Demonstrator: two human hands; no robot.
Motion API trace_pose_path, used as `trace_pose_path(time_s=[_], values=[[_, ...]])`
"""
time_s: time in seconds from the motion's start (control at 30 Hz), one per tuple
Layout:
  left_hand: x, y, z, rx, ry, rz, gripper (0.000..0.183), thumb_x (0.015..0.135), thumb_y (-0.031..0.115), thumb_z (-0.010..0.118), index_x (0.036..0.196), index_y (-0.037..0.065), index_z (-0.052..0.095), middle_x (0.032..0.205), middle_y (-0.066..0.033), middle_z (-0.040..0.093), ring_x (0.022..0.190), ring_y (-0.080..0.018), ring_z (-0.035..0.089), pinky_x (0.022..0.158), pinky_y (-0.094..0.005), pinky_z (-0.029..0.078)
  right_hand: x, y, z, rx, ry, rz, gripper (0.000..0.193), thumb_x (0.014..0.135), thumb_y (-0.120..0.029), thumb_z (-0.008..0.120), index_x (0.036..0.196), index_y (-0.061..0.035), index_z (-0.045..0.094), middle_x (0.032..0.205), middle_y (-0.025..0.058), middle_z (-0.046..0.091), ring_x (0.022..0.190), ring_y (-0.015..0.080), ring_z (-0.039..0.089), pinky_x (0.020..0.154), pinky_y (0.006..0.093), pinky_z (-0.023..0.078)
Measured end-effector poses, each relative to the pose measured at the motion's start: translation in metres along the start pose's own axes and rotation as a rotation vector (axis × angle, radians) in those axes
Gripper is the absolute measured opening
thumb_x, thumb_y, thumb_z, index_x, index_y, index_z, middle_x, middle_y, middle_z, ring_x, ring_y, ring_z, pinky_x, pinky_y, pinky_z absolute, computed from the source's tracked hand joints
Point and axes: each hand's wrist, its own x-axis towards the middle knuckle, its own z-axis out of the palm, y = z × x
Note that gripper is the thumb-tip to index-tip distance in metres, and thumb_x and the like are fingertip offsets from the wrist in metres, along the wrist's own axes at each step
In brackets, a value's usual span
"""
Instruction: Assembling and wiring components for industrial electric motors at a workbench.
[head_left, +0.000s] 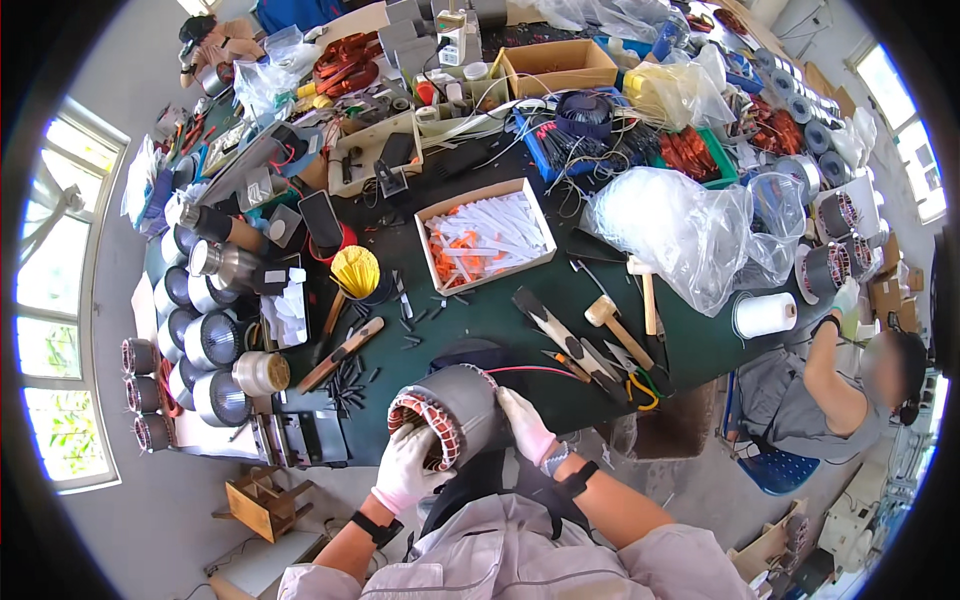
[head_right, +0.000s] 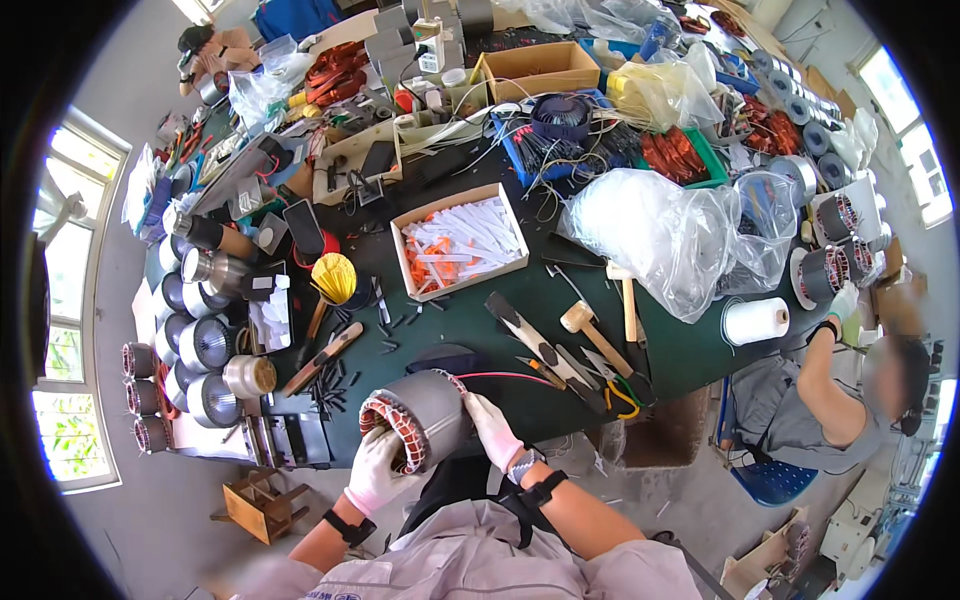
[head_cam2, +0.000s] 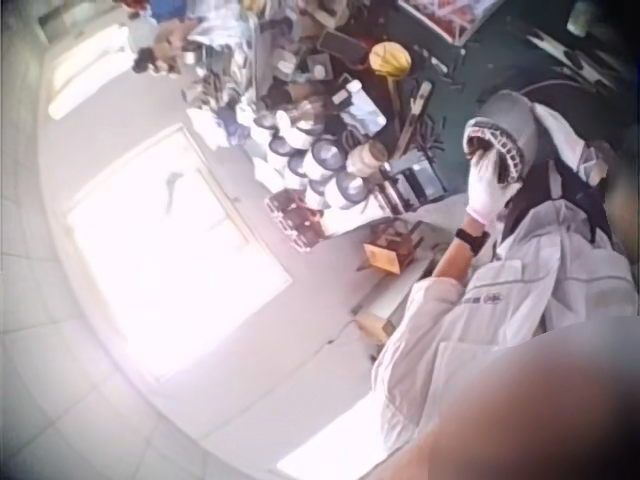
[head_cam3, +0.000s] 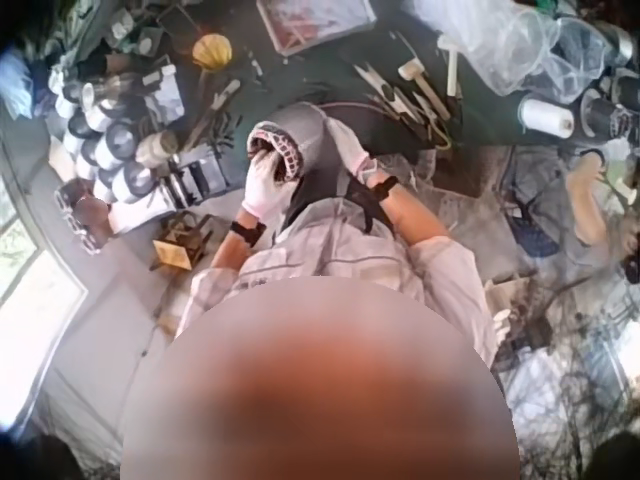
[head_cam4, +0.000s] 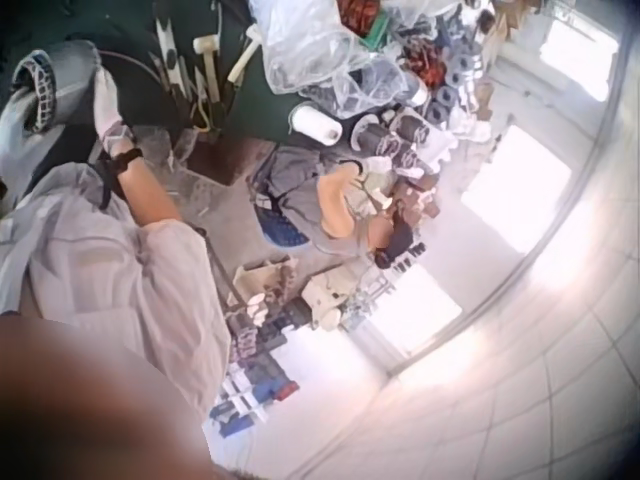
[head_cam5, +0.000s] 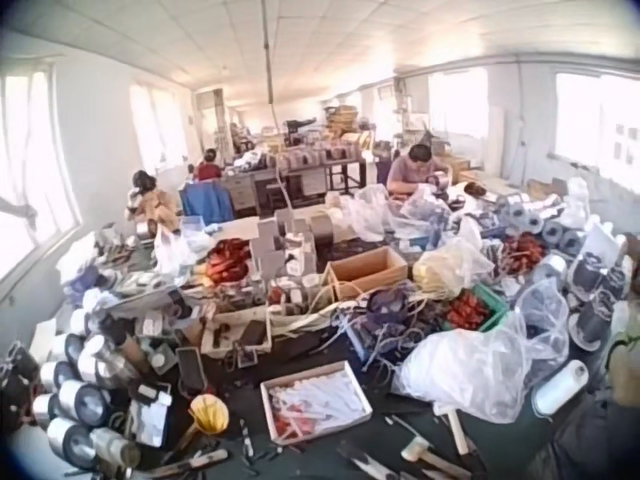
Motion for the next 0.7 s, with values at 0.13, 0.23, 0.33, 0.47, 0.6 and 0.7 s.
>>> trace_pose_path(time_s=[0.13,0.23,0.33,0.47,0.6,0.7], values=[[0.003,0.01,0.0,-1.058,0.232,-0.608,0.056,0.089,0.02,0.079,0.133,-0.007,0.057,0.127,-0.0137,0.068,0.115,-0.0248,0.067,0.103,-0.039,0.052,0.017,-0.006,0.016,0.385,-0.193,-0.004,0.052,0.114,-0.04,0.045,0.144,-0.0003,0.06,0.129,0.0042,0.07,0.116,0.0146,0.064,0.105,0.0335,0.048],[0.016,0.01,-0.015,-1.185,0.375,-0.857,0.035,0.105,0.028,0.067,0.122,-0.003,0.064,0.108,-0.0039,0.07,0.093,-0.0115,0.067,0.083,-0.0305,0.055,0.012,-0.015,0.028,0.359,-0.244,0.025,0.053,0.112,-0.041,0.05,0.143,0.0017,0.06,0.132,0.0067,0.07,0.119,0.0147,0.064,0.106,0.0336,0.048],[0.007,-0.012,-0.036,-1.189,0.345,-0.978,0.035,0.106,0.033,0.068,0.113,-0.002,0.067,0.098,-0.0042,0.072,0.08,-0.0108,0.068,0.07,-0.027,0.055,-0.011,-0.03,0.048,0.17,-0.224,0.046,0.04,0.109,-0.033,0.057,0.128,0.0009,0.067,0.112,0.0019,0.071,0.1,0.011,0.062,0.093,0.032,0.049],[-0.001,0.0,-0.054,-1.241,0.296,-0.945,0.033,0.108,0.03,0.064,0.114,-0.003,0.067,0.101,-0.0073,0.074,0.085,-0.0156,0.073,0.073,-0.0304,0.059,-0.067,-0.065,0.049,-0.053,-0.255,-0.112,0.036,0.104,-0.025,0.062,0.132,-0.002,0.062,0.103,-0.0022,0.063,0.09,0.0077,0.057,0.08,0.0299,0.05],[0.024,0.046,-0.065,-1.297,0.121,-0.841,0.035,0.109,0.03,0.06,0.115,-0.004,0.067,0.103,-0.0085,0.074,0.086,-0.0161,0.073,0.073,-0.0304,0.059,-0.11,-0.07,0.019,0.017,-0.241,-0.061,0.038,0.103,-0.011,0.063,0.139,-0.0012,0.056,0.113,-0.001,0.065,0.093,0.0068,0.058,0.081,0.0282,0.052],[0.039,0.06,-0.054,-1.315,-0.094,-0.734,0.039,0.11,0.031,0.055,0.118,-0.005,0.067,0.103,-0.008,0.074,0.085,-0.0138,0.072,0.072,-0.0273,0.058,-0.149,-0.069,0.0,0.051,-0.071,-0.138,0.035,0.1,-0.022,0.07,0.123,0.0026,0.063,0.105,0.0055,0.068,0.092,0.0136,0.059,0.086,0.0329,0.052]])
